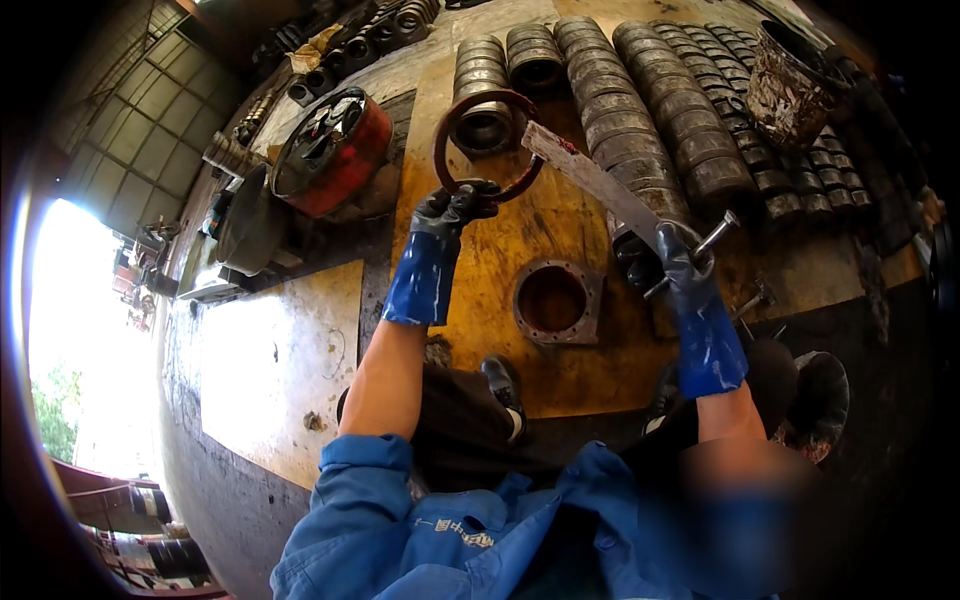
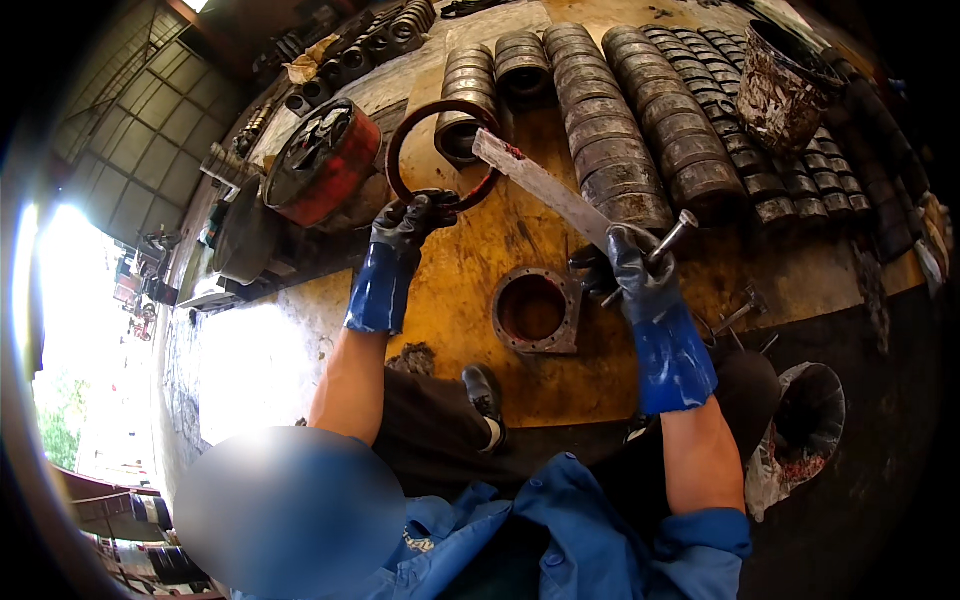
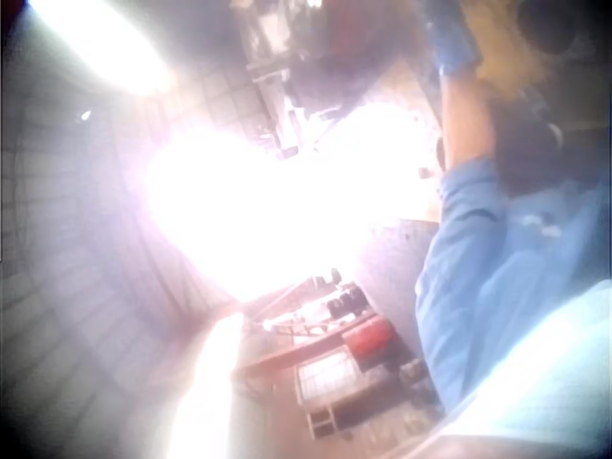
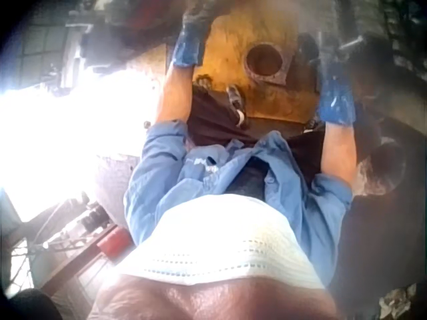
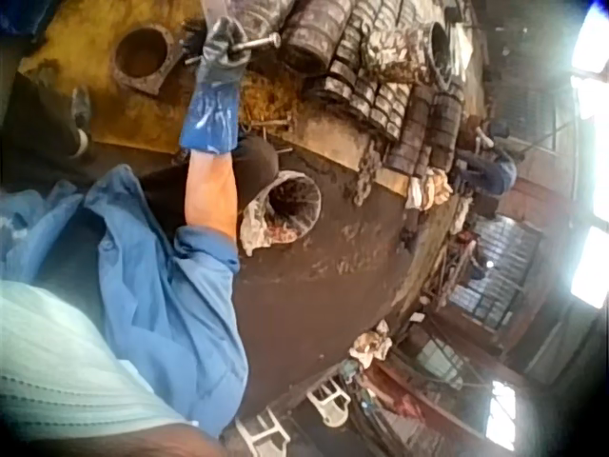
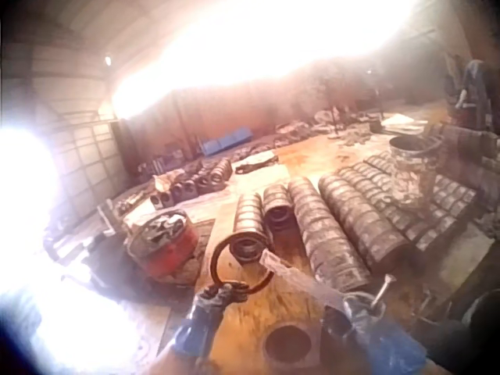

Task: The person sits on the floor and uses a flat metal tool to apply red grease to the inner and outer surfaces of metal rings and cylindrical components.

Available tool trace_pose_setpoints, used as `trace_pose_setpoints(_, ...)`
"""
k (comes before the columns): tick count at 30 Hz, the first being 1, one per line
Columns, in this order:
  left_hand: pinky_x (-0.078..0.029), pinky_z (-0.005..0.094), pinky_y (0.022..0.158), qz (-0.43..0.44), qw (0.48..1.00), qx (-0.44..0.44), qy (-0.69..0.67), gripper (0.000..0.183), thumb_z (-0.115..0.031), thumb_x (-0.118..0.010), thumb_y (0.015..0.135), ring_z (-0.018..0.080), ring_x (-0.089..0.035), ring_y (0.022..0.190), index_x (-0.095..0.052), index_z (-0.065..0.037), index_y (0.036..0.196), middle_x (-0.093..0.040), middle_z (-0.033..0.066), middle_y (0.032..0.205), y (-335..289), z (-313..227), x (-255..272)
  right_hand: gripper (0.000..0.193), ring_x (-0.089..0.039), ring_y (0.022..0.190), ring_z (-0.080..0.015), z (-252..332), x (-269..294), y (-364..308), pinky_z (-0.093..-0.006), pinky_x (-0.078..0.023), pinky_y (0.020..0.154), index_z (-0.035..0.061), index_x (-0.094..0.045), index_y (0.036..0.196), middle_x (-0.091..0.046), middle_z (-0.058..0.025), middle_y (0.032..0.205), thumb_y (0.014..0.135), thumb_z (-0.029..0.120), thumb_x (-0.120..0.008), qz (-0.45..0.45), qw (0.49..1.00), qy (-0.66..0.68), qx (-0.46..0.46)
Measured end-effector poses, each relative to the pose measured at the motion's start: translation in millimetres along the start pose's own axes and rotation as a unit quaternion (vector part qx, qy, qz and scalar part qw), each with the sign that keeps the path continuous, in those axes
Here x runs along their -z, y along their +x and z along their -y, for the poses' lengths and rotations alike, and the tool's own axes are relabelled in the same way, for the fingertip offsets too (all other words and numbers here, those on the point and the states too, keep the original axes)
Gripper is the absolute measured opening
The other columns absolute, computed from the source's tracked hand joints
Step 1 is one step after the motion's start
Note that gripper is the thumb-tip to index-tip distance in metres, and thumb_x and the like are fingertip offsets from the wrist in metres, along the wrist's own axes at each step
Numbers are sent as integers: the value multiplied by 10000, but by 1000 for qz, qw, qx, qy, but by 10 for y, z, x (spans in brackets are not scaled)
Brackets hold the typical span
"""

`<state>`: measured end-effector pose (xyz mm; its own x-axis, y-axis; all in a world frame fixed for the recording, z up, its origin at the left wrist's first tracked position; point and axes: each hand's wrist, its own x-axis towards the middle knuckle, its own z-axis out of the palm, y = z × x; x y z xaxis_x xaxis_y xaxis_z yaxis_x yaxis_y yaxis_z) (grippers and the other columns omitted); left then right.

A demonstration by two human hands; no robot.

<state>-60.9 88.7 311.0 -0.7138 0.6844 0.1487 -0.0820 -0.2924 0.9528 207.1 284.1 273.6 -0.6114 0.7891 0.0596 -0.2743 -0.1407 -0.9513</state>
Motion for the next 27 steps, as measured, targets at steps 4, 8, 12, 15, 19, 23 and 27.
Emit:
trace_pose_setpoints(4, -550, 345, 752, 69, 996, -16, 62, 256, -153, -618, 908, 212, -666, 819, -634, 25, 1091, -669, 148, 1037, -37, 54, -92, 303, -587, 606, -97, 296, -92, -96, -240, -468, 555, -23, -609, 1043, -647, -34, 759, 926, 256, -592, 62, 996, -55, 26)
trace_pose_setpoints(8, -546, 344, 758, 41, 996, -31, 68, 254, -129, -631, 895, 210, -660, 806, -632, 27, 1095, -656, 144, 1085, -92, 49, -212, 324, -584, 645, -87, 188, -76, -85, -230, -469, 611, -27, -606, 1074, -651, -33, 820, 933, 263, -582, 30, 971, -206, 119)
trace_pose_setpoints(12, -549, 327, 738, 64, 994, -80, 46, 271, -109, -627, 894, 196, -652, 795, -616, 27, 1128, -646, 139, 1105, -84, 164, -236, 340, -606, 625, -122, -218, -23, -51, -261, -495, 579, 31, -604, 1134, -683, -48, 824, 903, 280, -599, -9, 990, -138, 4)
trace_pose_setpoints(15, -543, 283, 701, 33, 995, -95, 2, 289, -70, -620, 891, 172, -641, 815, -597, 28, 1162, -642, 122, 1101, -104, 218, -238, 347, -589, 599, -117, -212, -149, -132, -265, -488, 548, 42, -601, 1134, -677, -60, 836, 897, 295, -605, 20, 993, 29, -109)
trace_pose_setpoints(19, -533, 271, 699, 14, 996, -90, 11, 295, -63, -622, 888, 171, -639, 828, -591, 38, 1164, -639, 122, 1102, -95, 233, -239, 356, -566, 565, -110, 5, -216, -168, -272, -478, 507, 58, -597, 1134, -668, -76, 852, 889, 314, -615, 60, 940, 201, -271)
trace_pose_setpoints(23, -523, 260, 696, -5, 997, -74, 36, 302, -57, -624, 885, 169, -637, 842, -585, 48, 1166, -636, 122, 1102, -67, 187, -194, 365, -544, 531, -103, 110, -248, -166, -278, -468, 466, 73, -592, 1134, -660, -92, 868, 881, 334, -624, 62, 910, 230, -340)
trace_pose_setpoints(27, -514, 248, 693, -3, 997, -61, 53, 309, -51, -626, 883, 167, -636, 855, -579, 58, 1168, -633, 122, 1103, 7, 180, -236, 347, -487, 486, -99, 237, -262, -175, -273, -432, 417, 92, -582, 1122, -646, -86, 841, 900, 359, -578, 31, 912, 215, -348)
